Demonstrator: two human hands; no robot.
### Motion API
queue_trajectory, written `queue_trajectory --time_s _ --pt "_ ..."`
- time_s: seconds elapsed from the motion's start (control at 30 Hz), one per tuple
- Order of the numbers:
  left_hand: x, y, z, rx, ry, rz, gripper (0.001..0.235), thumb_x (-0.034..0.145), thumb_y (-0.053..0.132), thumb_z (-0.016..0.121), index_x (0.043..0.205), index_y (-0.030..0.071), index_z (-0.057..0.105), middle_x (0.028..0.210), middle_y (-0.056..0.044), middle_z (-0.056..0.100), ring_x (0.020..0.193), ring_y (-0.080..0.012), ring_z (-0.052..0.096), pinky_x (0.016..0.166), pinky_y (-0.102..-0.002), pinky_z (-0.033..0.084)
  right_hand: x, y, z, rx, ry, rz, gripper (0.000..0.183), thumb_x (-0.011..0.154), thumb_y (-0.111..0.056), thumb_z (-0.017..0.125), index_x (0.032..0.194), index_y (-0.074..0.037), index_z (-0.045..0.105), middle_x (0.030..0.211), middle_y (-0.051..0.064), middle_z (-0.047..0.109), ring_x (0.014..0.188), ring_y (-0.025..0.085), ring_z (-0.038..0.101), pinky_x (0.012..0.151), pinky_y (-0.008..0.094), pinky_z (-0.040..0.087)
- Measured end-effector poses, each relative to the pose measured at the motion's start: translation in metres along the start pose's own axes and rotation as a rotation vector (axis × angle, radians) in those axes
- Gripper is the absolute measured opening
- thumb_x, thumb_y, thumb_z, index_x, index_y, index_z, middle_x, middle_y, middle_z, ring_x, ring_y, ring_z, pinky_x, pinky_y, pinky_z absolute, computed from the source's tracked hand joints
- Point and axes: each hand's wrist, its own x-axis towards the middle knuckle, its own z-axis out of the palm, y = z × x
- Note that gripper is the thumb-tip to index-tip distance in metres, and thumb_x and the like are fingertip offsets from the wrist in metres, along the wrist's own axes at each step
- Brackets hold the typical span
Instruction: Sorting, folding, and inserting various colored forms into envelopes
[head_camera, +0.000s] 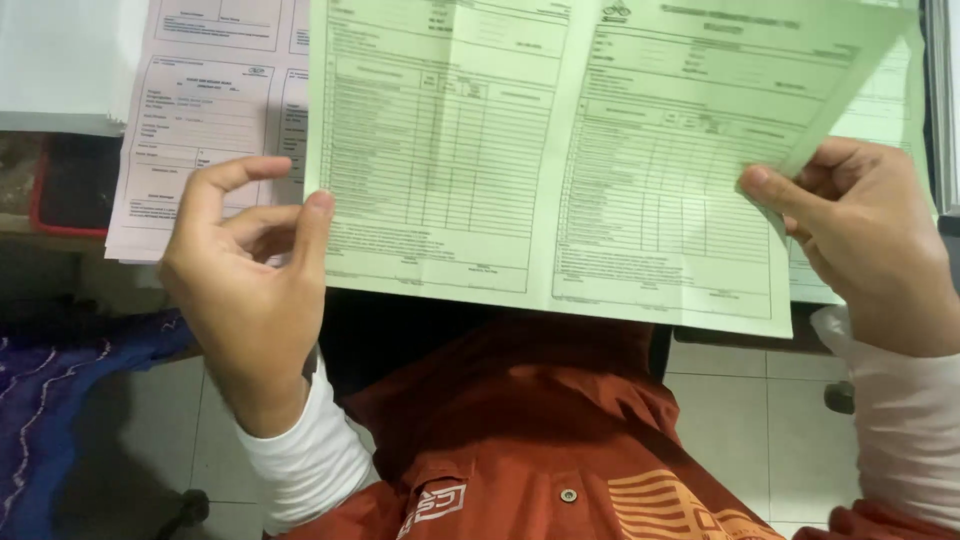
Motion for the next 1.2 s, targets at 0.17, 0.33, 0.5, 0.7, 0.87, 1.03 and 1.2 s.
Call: queue_trajectory --time_s 0.17,0.33,0.5,0.7,0.87,1.03,1.2 --pt "0.002 0.001 0.035 0.479 0.306 0.501 0.023 0.111 -0.004 0.068 0.131 -0.006 0.057 0.127 -0.023 0.070 0.119 -0.0359 0.066 0.104 -0.045 0.062 0.015 0.001 0.003 0.007 -0.040 -0.065 0.027 0.114 -0.018 0.075 0.093 -0.005 0.064 0.081 0.009 0.065 0.066 0.009 0.052 0.065 0.019 0.052" --pt "-0.043 0.023 0.120 0.363 -0.217 0.822 0.055 0.101 0.049 0.077 0.139 0.012 0.062 0.143 -0.009 0.064 0.135 -0.0269 0.061 0.115 -0.052 0.047 0.027 -0.004 0.008 -0.013 -0.090 -0.114 0.033 0.113 -0.026 0.076 0.089 -0.012 0.061 0.066 -0.002 0.049 0.074 0.007 0.051 0.073 0.023 0.053" --pt "-0.059 0.024 0.148 0.490 -0.270 0.886 0.063 0.090 0.064 0.078 0.127 0.013 0.070 0.123 -0.002 0.071 0.109 -0.0183 0.068 0.102 -0.042 0.051 0.028 -0.010 0.004 0.056 -0.109 -0.159 0.049 0.110 -0.016 0.065 0.149 0.010 0.051 0.099 0.013 0.062 0.087 0.017 0.062 0.071 0.031 0.063" --pt "-0.069 0.015 0.153 0.524 -0.332 0.866 0.065 0.089 0.061 0.079 0.128 0.010 0.071 0.134 -0.007 0.070 0.124 -0.0204 0.064 0.105 -0.046 0.053 0.016 0.000 -0.006 -0.424 -0.013 -0.949 0.030 0.127 0.006 0.063 0.146 0.029 0.066 0.140 0.044 0.062 0.124 0.048 0.061 0.098 0.049 0.056" --pt "-0.069 0.022 0.143 0.525 -0.421 0.838 0.068 0.078 0.058 0.090 0.125 0.016 0.064 0.140 -0.009 0.063 0.132 -0.0256 0.057 0.113 -0.048 0.045 -0.004 -0.007 0.019 -0.884 -0.471 -1.030 0.057 0.097 -0.036 0.051 0.151 -0.015 0.049 0.155 0.006 0.053 0.141 0.028 0.048 0.111 0.056 0.035" --pt "-0.070 0.019 0.140 0.475 -0.484 0.825 0.067 0.075 0.053 0.091 0.124 0.017 0.063 0.145 -0.014 0.058 0.135 -0.0315 0.056 0.115 -0.051 0.043 0.002 0.000 0.022 -0.946 -0.611 -0.997 0.071 0.108 -0.056 0.027 0.164 -0.014 0.023 0.170 0.004 0.023 0.152 0.025 0.020 0.111 0.059 0.015" --pt "-0.067 0.019 0.137 0.410 -0.504 0.826 0.065 0.070 0.049 0.094 0.115 0.016 0.061 0.147 -0.018 0.057 0.133 -0.0360 0.057 0.112 -0.055 0.045 0.033 0.001 0.026 -1.023 -0.579 -0.858 0.079 0.106 -0.061 0.021 0.163 -0.007 0.011 0.172 0.011 0.007 0.155 0.027 0.007 0.114 0.061 0.005"
